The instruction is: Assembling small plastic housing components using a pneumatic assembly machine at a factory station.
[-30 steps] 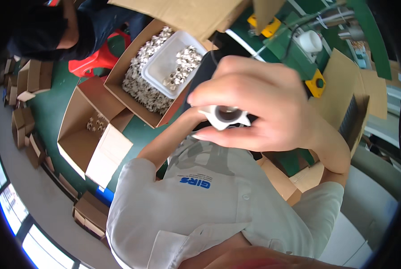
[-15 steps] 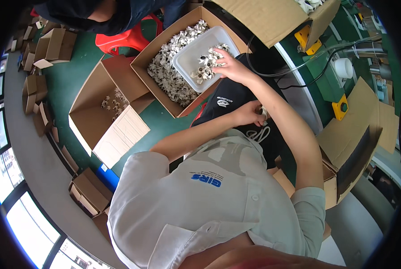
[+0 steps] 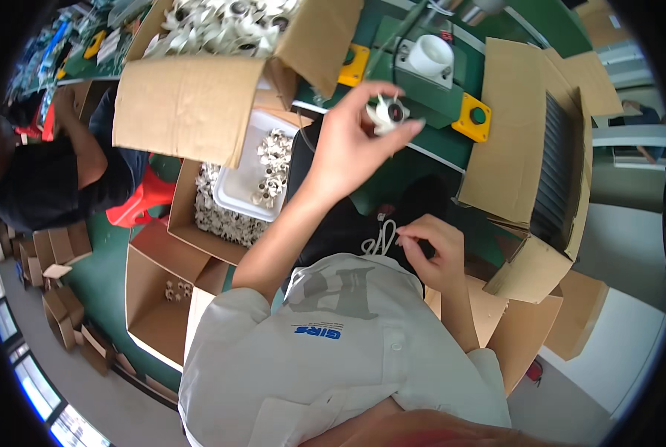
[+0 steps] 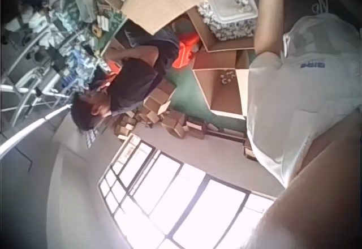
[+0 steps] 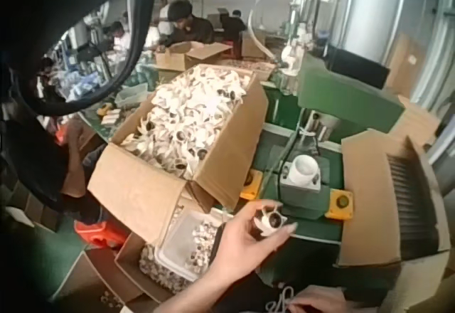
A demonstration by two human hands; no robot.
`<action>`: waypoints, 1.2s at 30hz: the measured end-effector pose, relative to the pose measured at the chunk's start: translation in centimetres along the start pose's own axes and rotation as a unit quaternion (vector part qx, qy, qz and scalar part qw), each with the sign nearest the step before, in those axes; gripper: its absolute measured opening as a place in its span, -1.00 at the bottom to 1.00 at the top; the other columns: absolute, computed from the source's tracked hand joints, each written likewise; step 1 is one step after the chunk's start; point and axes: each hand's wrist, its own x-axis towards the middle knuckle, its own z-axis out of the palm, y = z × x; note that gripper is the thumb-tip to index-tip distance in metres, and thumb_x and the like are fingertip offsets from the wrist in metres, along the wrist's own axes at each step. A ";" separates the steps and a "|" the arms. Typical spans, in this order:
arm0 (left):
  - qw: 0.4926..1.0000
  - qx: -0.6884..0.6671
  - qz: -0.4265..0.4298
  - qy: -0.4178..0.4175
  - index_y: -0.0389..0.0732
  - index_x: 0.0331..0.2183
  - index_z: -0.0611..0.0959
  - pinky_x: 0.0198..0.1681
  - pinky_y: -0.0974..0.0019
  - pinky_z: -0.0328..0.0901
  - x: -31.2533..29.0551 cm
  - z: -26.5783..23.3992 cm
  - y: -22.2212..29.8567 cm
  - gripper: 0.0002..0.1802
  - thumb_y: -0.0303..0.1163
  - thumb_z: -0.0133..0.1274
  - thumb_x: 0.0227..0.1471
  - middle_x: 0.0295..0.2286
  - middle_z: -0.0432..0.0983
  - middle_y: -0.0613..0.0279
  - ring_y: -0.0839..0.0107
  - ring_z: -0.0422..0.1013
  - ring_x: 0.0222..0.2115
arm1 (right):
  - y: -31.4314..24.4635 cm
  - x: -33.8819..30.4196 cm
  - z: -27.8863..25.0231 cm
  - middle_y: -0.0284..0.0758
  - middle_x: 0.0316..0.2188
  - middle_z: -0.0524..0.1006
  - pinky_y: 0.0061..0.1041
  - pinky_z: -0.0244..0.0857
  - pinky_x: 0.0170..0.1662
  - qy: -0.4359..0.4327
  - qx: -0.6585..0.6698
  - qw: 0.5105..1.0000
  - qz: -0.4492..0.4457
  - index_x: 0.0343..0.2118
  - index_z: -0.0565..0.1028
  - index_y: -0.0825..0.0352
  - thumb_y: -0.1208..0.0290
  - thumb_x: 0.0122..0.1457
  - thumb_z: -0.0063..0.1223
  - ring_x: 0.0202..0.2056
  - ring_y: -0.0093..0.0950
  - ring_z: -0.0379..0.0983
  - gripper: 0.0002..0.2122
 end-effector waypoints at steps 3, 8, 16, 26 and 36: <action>0.998 -0.023 -0.053 -0.029 -0.31 -0.08 0.49 -0.61 0.55 0.22 6.1 1.8 2.5 -0.54 -0.46 0.27 -0.02 -0.59 0.52 0.23 0.61 0.35 -0.66 | -0.7 -1.3 -1.1 -0.33 -0.55 0.54 -0.63 0.19 -0.50 0.021 -0.032 0.999 -0.020 -0.37 0.59 0.41 0.73 -0.10 0.12 -0.58 -0.50 0.33 -0.81; 0.976 -0.202 -0.022 -0.078 -0.32 -0.04 0.46 -0.58 0.54 0.29 11.4 5.0 0.7 -0.50 -0.41 0.25 -0.01 -0.49 0.57 0.15 0.56 0.40 -0.65 | -0.9 -2.3 -3.1 -0.34 -0.58 0.53 -0.61 0.17 -0.52 0.031 -0.031 0.999 -0.022 -0.38 0.60 0.39 0.71 -0.13 0.14 -0.60 -0.49 0.32 -0.81; 0.971 -0.237 -0.015 -0.041 -0.39 -0.27 0.63 -0.33 0.30 0.42 13.4 7.5 0.5 -0.70 -0.39 0.18 -0.04 -0.33 0.58 -0.01 0.22 0.51 -0.43 | 0.5 -2.0 -4.5 -0.37 -0.57 0.54 -0.60 0.19 -0.52 0.022 -0.059 0.998 -0.010 -0.38 0.60 0.36 0.68 -0.13 0.17 -0.60 -0.49 0.32 -0.81; 0.974 0.224 0.034 -0.007 -0.34 -0.02 0.43 -0.49 0.34 0.43 9.1 2.3 2.6 -0.46 -0.32 0.21 0.00 -0.24 0.55 -0.04 0.25 0.52 -0.58 | -0.4 2.5 -3.3 -0.31 -0.28 0.53 -0.54 0.32 -0.33 0.073 -0.190 0.976 -0.082 -0.30 0.58 0.33 0.60 -0.10 0.19 -0.37 -0.38 0.43 -0.77; 0.750 0.657 0.065 -0.042 -0.36 -0.07 0.51 -0.26 0.02 0.41 4.4 -0.5 0.5 -0.54 -0.40 0.06 -0.05 -0.07 0.47 -0.09 -0.12 0.52 -0.36 | 5.0 9.7 -2.8 -0.06 0.13 0.26 0.09 0.16 0.12 0.173 -0.515 0.838 0.050 0.10 0.42 0.18 0.26 0.07 0.16 0.15 -0.14 0.25 -0.51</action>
